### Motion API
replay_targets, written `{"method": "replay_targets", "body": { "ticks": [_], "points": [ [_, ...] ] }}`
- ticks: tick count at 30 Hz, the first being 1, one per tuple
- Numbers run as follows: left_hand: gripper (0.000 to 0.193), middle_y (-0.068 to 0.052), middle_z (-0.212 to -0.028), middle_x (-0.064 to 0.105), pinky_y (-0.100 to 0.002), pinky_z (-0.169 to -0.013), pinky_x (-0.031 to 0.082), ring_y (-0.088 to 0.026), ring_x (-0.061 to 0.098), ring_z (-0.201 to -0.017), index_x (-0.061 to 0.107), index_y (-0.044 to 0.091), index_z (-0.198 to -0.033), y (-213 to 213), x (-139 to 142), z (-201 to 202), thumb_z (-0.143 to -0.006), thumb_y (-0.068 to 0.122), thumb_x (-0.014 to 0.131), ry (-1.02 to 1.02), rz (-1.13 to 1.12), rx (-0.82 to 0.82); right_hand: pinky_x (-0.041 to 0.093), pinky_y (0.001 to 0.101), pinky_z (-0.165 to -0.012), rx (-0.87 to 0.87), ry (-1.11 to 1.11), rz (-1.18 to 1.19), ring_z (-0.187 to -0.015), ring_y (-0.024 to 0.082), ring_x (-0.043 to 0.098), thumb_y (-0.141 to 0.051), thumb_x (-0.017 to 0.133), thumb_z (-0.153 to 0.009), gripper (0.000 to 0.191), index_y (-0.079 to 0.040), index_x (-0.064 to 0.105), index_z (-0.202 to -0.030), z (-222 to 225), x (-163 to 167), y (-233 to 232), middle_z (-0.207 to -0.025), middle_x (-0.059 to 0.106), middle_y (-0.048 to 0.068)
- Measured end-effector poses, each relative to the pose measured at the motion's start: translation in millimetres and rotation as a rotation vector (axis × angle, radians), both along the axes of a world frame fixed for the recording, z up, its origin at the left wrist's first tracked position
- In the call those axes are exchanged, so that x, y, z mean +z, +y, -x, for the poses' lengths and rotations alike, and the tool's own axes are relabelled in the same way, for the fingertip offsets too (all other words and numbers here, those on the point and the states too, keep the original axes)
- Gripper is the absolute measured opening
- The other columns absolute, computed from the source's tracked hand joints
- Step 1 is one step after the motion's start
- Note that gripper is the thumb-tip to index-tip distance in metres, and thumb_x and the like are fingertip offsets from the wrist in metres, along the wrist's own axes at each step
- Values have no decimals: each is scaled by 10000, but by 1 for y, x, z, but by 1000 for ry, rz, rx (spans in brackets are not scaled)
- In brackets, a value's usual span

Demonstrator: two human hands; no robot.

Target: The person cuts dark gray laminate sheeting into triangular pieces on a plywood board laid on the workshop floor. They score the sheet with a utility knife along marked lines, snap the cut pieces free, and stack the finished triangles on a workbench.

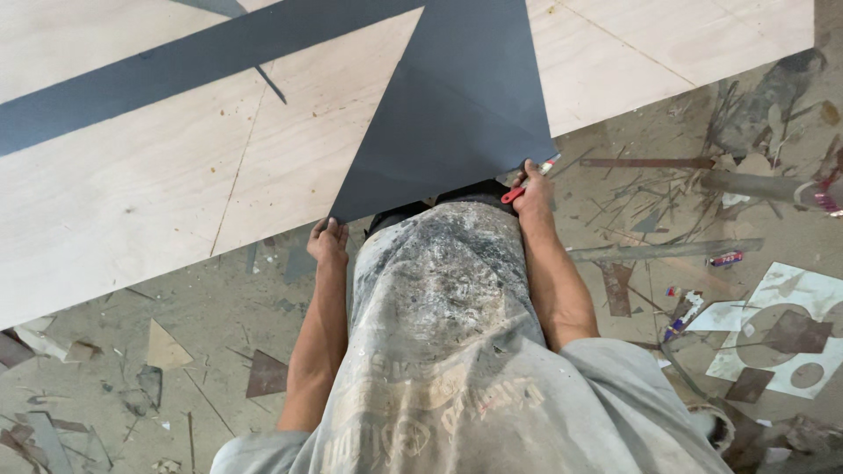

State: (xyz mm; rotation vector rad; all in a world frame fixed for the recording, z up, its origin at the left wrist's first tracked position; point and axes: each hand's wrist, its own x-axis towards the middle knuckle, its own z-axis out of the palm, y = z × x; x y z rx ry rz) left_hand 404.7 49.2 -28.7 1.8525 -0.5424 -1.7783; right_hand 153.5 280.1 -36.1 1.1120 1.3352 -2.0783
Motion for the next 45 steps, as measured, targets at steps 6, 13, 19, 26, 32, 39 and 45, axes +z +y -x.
{"method": "replay_targets", "body": {
  "ticks": [6,13,19,26,32,39,45],
  "points": [
    [234,-119,-991,708,-389,-793,669,-246,722,-850,626,54,-1142,0,-1,-1,-927,-9,696,-8,-6,5,472,304,-514,12,13,11,-644,171,589,-98,752,-923,120,-107,632,-925,0,-2,0,-762,611,29],
    [220,-127,-1005,704,-400,-799,664,-243,724,-858,623,27,-1138,-3,0,-6,-932,0,695,19,29,-13,473,299,-538,69,36,48,-662,165,599,-85,699,-962,77,-90,622,-966,-3,-2,-3,-799,624,34],
    [246,-121,-1042,695,-397,-817,657,-241,720,-880,621,31,-1159,-5,1,-8,-926,14,698,41,21,-32,485,301,-560,76,29,57,-683,175,623,-65,661,-979,67,-69,603,-1012,-6,-2,-1,-834,635,49],
    [241,-128,-1037,694,-405,-818,660,-247,707,-884,637,41,-1168,-3,0,-8,-936,13,699,36,5,-21,493,325,-546,84,87,34,-676,190,618,-57,656,-973,65,-66,605,-1012,-9,-3,-1,-854,639,64],
    [226,-106,-1044,698,-439,-842,644,-251,715,-894,631,62,-1156,1,-3,-8,-941,24,688,67,-21,-35,491,336,-531,72,84,19,-663,201,601,-44,692,-952,117,-76,587,-993,-7,-5,4,-825,606,64],
    [220,-112,-1051,693,-460,-855,647,-254,707,-889,616,54,-1163,-2,-3,-13,-952,43,680,76,-29,-134,499,321,-547,12,11,95,-674,189,617,-37,693,-938,129,-92,594,-1000,-6,-4,5,-831,622,51],
    [219,-118,-1055,703,-432,-850,642,-258,725,-899,622,28,-1181,-2,-3,-13,-975,81,672,61,-13,-170,498,324,-530,10,41,102,-661,201,624,-49,694,-947,105,-67,601,-991,-1,-5,2,-815,624,64]
  ]
}}
